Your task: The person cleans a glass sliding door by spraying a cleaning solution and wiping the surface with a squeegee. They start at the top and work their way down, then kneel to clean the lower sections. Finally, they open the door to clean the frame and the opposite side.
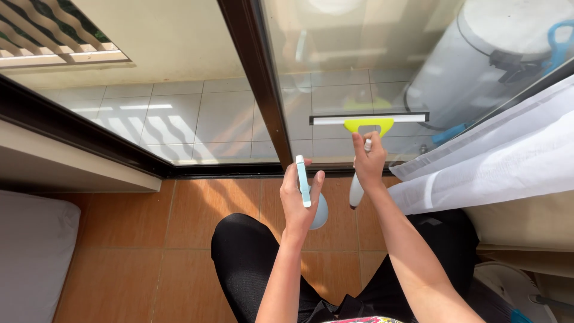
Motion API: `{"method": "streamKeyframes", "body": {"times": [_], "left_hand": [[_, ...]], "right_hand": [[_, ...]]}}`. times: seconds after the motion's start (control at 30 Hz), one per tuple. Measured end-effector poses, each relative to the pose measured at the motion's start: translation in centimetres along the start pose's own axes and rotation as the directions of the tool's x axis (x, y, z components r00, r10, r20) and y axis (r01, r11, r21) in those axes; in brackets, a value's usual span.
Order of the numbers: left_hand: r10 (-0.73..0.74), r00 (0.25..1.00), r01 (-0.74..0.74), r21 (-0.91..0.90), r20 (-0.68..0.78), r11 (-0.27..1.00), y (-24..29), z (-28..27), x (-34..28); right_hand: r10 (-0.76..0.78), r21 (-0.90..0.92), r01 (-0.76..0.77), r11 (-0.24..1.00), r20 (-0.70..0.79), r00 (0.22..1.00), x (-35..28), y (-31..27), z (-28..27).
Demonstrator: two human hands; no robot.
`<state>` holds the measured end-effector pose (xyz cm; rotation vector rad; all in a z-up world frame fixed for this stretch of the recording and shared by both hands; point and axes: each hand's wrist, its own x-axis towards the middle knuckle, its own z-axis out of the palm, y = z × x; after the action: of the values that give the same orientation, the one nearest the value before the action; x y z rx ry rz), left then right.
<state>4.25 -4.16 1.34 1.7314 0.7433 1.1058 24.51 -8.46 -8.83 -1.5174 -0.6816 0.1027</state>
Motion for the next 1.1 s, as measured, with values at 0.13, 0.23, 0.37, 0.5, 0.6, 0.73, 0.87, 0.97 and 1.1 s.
{"method": "streamKeyframes", "body": {"times": [0.13, 0.23, 0.37, 0.5, 0.6, 0.73, 0.87, 0.97, 1.1], "left_hand": [[-0.043, 0.999, 0.043, -0.010, 0.031, 0.999, 0.6, 1.7, 0.6], [-0.091, 0.994, 0.092, -0.012, 0.065, 0.996, 1.2, 3.0, 0.3], [-0.103, 0.989, 0.111, -0.072, 0.108, 0.991, 2.3, 4.7, 0.6], [-0.148, 0.974, 0.168, -0.108, 0.172, 0.980, 2.5, 5.7, 1.2], [-0.145, 0.974, 0.169, -0.132, 0.175, 0.977, 1.6, 5.8, 1.9], [-0.093, 0.983, 0.111, -0.104, 0.160, 0.988, -0.6, 6.2, 3.3], [-0.048, 0.991, 0.047, 0.010, 0.126, 0.999, -2.7, 7.0, 4.3], [0.014, 0.994, -0.020, 0.050, 0.110, 0.999, -3.5, 7.2, 5.2], [0.035, 0.995, -0.041, 0.054, 0.097, 0.998, -2.2, 6.7, 6.3]], "right_hand": [[-0.351, -0.220, 0.327, 0.919, -0.076, 0.933, 4.4, -4.2, -3.7], [-0.296, 0.112, 0.305, 0.946, -0.089, 0.951, 8.8, -13.2, -5.9], [-0.299, 0.105, 0.302, 0.948, -0.039, 0.953, 11.0, -14.5, -6.2], [-0.050, -0.064, 0.048, 0.997, -0.029, 0.998, 6.3, -7.5, -4.6], [0.126, -0.123, -0.130, 0.984, -0.047, 0.991, 2.1, -0.5, -3.9], [0.096, -0.207, -0.102, 0.973, -0.041, 0.995, 0.5, 2.2, -4.3], [-0.074, -0.187, 0.055, 0.981, -0.099, 0.992, 0.7, 0.5, -4.6], [-0.261, -0.160, 0.238, 0.958, -0.138, 0.956, 2.0, -1.6, -4.4], [-0.297, 0.041, 0.306, 0.951, -0.152, 0.943, 2.9, -4.6, -4.9]]}}
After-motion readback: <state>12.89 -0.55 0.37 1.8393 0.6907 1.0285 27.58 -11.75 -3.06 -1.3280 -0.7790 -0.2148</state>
